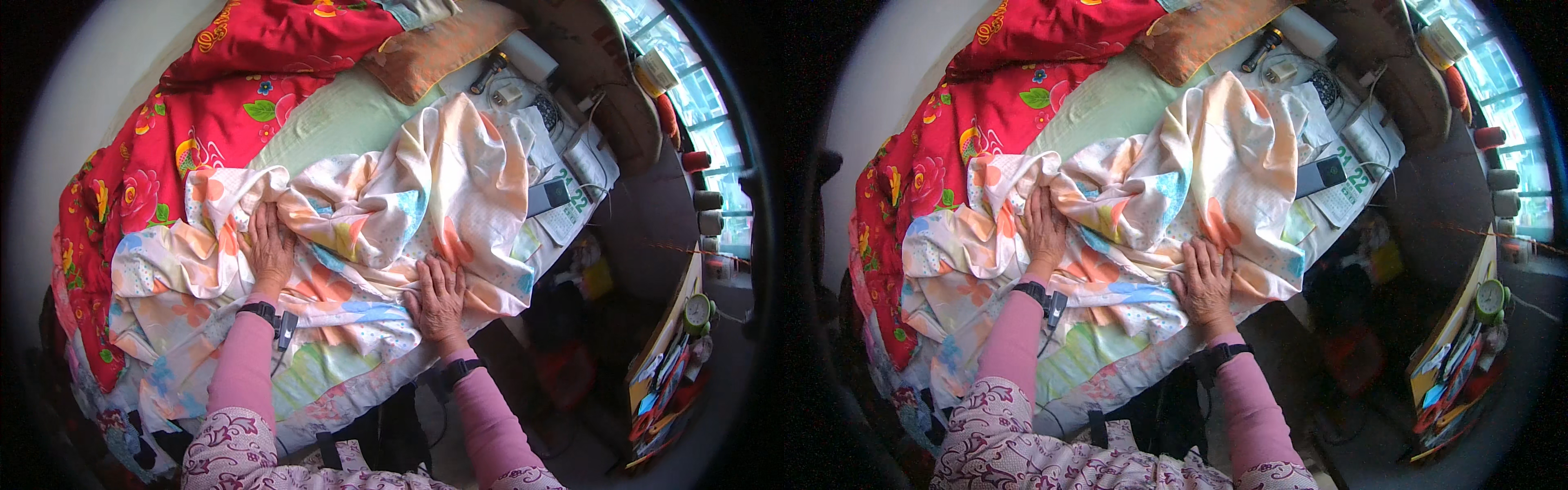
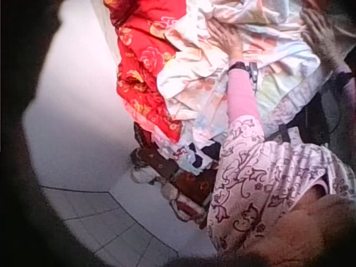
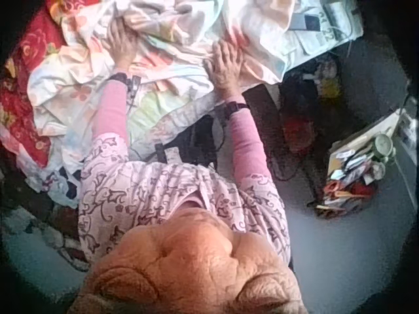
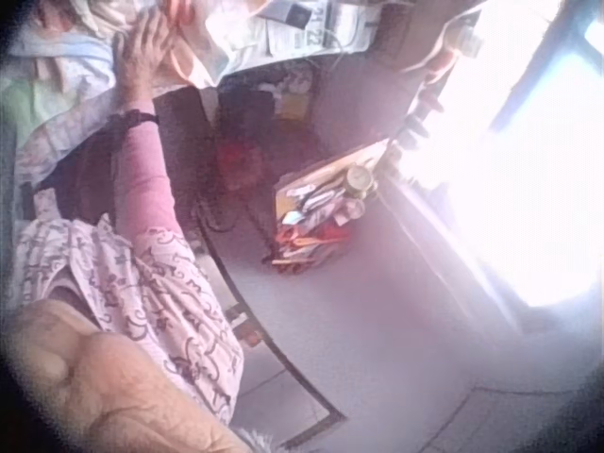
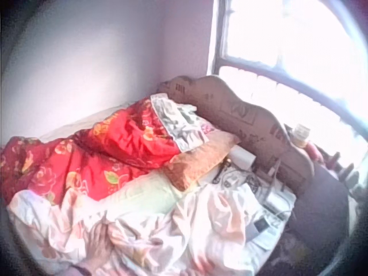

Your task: The person spreads a floral-patterned sheet on a bed, then uses a pair of scissors to trim a section of the sheet. They continue to manipulate and fold the sheet after cutting.

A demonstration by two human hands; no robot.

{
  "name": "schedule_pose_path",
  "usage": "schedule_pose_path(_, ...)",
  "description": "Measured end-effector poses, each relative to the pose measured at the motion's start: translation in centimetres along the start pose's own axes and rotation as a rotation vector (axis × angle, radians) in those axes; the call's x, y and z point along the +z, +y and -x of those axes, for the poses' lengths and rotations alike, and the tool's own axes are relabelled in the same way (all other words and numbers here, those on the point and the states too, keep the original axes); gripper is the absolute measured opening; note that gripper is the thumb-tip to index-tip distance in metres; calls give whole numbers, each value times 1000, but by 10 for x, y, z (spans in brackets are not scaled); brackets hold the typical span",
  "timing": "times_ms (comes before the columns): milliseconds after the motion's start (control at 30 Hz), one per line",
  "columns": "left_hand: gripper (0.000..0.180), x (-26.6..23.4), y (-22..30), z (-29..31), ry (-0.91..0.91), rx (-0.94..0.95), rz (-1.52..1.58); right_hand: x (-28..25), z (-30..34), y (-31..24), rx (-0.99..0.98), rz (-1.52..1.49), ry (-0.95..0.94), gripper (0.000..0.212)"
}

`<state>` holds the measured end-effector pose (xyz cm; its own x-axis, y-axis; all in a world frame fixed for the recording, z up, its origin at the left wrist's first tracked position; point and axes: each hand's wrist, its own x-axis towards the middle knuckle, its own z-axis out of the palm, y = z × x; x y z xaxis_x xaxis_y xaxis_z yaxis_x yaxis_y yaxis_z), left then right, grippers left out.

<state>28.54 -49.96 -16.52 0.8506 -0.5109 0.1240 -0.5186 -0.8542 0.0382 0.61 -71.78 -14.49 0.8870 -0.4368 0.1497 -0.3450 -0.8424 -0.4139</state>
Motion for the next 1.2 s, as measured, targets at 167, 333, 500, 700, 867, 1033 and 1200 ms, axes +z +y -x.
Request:
schedule_pose_path(167,72,19,-10,7,47,-10,-24,1,-1,1,-9,-2,22,68)
schedule_pose_path(333,70,20,-11,3,5,-5,-15,3,1,2,22,-14,10,63)
schedule_pose_path(500,73,23,-16,4,20,68,-78,4,1,4,22,-16,14,64)
schedule_pose_path(700,71,26,-22,-2,41,120,22,2,0,2,38,-7,15,63)
schedule_pose_path(867,69,29,-24,-3,97,148,35,5,1,2,41,0,45,61)
schedule_pose_path(1033,68,31,-25,-3,122,155,21,7,3,3,33,2,57,59)
schedule_pose_path(1200,65,29,-23,-4,118,175,33,9,4,4,39,-11,71,60)
